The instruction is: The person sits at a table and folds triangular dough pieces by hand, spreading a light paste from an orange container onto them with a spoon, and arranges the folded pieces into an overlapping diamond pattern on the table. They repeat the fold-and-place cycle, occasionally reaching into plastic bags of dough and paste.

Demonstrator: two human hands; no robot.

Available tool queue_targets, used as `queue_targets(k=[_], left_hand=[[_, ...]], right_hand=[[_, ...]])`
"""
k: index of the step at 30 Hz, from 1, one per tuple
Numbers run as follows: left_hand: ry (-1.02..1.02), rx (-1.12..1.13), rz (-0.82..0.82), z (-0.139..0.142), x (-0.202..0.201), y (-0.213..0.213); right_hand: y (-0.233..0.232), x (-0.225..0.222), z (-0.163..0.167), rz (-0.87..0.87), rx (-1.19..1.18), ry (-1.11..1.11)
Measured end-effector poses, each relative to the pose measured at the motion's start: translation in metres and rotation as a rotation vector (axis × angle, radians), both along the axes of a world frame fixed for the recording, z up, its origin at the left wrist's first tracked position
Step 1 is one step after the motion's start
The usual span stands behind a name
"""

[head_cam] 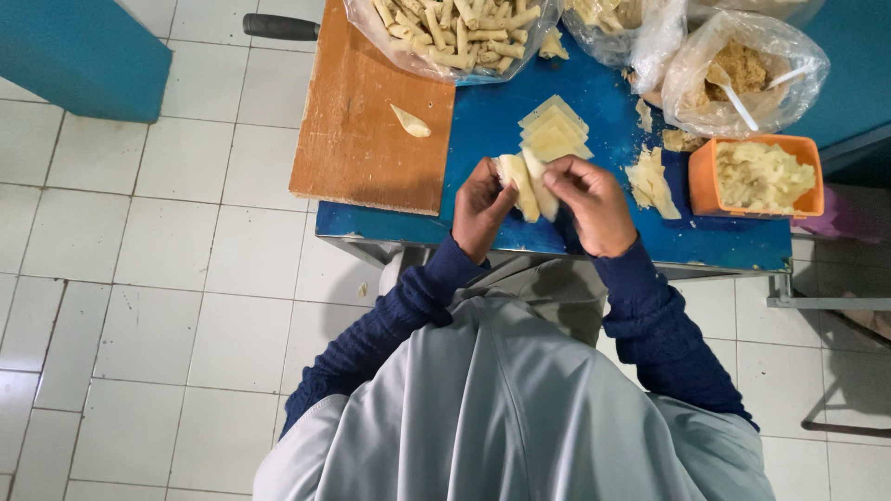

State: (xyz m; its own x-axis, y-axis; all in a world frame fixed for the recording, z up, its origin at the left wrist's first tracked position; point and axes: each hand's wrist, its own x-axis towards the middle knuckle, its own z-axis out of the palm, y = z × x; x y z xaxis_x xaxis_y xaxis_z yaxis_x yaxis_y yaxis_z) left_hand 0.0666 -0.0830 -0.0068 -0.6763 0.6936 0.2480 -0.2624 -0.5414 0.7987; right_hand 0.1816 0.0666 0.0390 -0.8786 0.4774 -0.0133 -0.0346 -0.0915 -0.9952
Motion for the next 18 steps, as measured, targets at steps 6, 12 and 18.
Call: queue_targets(k=[6,12,18], left_hand=[[-0.063,0.005,0.081,-0.001,-0.003,-0.007],[-0.152,0.036,0.082,0.004,-0.004,-0.011],[-0.128,0.018,0.106,0.003,-0.004,-0.013]], right_hand=[[0.038,-0.012,0.021,-0.232,0.149,0.177],[0.011,-0.021,0.029,-0.244,1.293,0.065],[-0.019,-0.006,0.026,-0.191,1.400,0.026]])
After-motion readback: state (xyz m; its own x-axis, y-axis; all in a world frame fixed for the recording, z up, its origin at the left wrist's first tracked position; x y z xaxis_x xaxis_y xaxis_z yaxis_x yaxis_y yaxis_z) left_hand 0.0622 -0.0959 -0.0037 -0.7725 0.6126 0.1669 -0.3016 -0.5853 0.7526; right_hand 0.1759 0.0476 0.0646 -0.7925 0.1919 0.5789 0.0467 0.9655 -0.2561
